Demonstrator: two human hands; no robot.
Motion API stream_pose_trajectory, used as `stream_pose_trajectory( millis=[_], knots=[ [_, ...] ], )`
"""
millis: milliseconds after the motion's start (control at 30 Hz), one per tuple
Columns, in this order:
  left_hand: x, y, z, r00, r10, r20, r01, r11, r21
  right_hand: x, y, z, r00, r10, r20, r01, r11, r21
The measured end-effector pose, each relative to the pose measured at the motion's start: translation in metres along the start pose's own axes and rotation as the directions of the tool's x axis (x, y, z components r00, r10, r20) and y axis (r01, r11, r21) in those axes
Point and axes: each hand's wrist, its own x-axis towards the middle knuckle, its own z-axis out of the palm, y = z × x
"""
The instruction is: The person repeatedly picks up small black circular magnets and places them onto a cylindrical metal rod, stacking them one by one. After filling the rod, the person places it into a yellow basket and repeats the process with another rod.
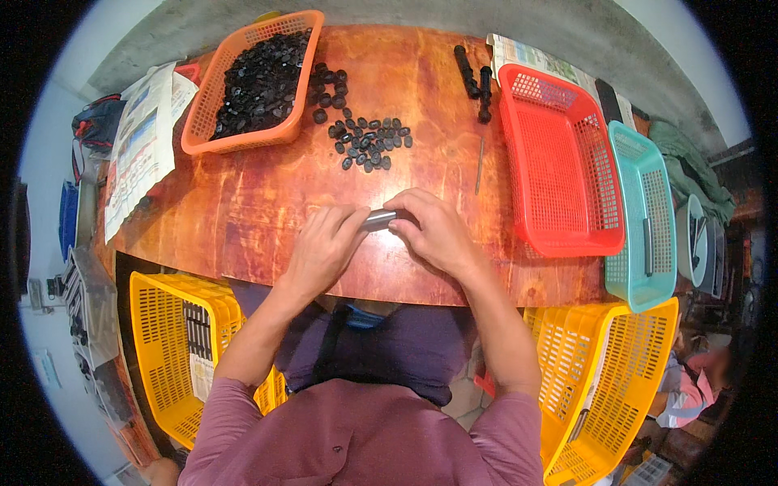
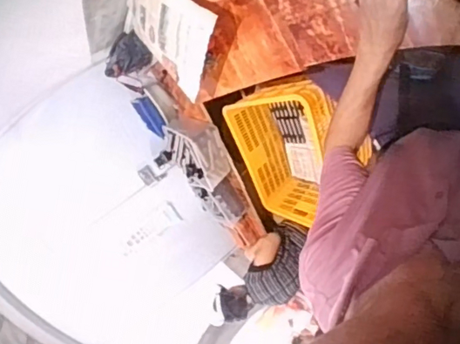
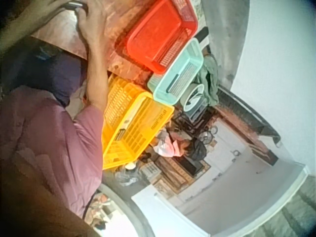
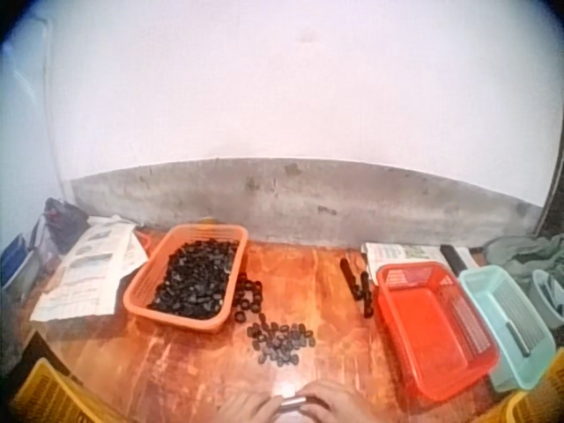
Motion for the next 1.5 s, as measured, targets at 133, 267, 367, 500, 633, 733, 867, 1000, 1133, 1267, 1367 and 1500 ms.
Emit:
stream_pose_trajectory(
  millis=[133,267,367,500,633,733,867,1000,1133,1267,1367,1500],
  knots=[
    [0.0,0.001,-0.001,0.999,-0.034,0.002,0.034,0.998,-0.049,-0.005,0.0,0.004,0.999,-0.023,-0.042,0.023,1.0,0.013],
    [0.002,0.004,-0.006,0.996,-0.038,0.081,0.037,0.999,0.009,-0.008,0.001,0.007,0.994,-0.054,-0.094,0.052,0.998,-0.027],
    [0.007,0.005,-0.008,0.992,-0.014,0.122,0.007,0.999,0.051,-0.008,0.003,0.005,0.999,0.016,-0.042,-0.018,0.999,-0.028],
    [0.002,-0.005,-0.009,0.996,-0.009,0.092,0.008,1.0,0.009,0.018,-0.008,0.001,0.987,0.149,0.068,-0.148,0.989,-0.016],
    [0.005,-0.005,-0.009,0.997,0.0,0.08,0.002,1.0,-0.017,0.053,-0.008,0.02,0.979,0.152,-0.133,-0.165,0.981,-0.098],
    [0.006,-0.006,-0.007,0.997,0.005,0.074,-0.003,1.0,-0.027,0.064,-0.005,0.039,0.975,0.088,-0.205,-0.142,0.952,-0.27],
    [0.004,-0.007,-0.007,0.992,0.0,0.125,0.001,1.0,-0.001,0.062,0.002,0.052,0.957,0.046,-0.287,-0.155,0.917,-0.369],
    [0.004,-0.007,-0.001,0.992,-0.016,0.127,0.011,0.999,0.039,0.057,-0.002,0.053,0.947,0.015,-0.32,-0.156,0.895,-0.418],
    [0.007,-0.006,-0.004,0.975,-0.084,0.205,0.082,0.996,0.022,0.059,-0.002,0.053,0.946,-0.009,-0.325,-0.15,0.876,-0.458],
    [0.007,-0.014,-0.003,0.982,-0.042,0.182,0.053,0.997,-0.052,0.061,-0.001,0.054,0.944,0.006,-0.329,-0.172,0.862,-0.477],
    [0.009,-0.014,-0.003,0.99,-0.03,0.139,0.041,0.996,-0.08,0.06,-0.004,0.054,0.949,0.025,-0.315,-0.18,0.862,-0.474],
    [0.008,-0.013,-0.003,0.991,-0.031,0.131,0.042,0.996,-0.083,0.06,-0.006,0.054,0.953,0.033,-0.301,-0.185,0.852,-0.49]
  ],
)
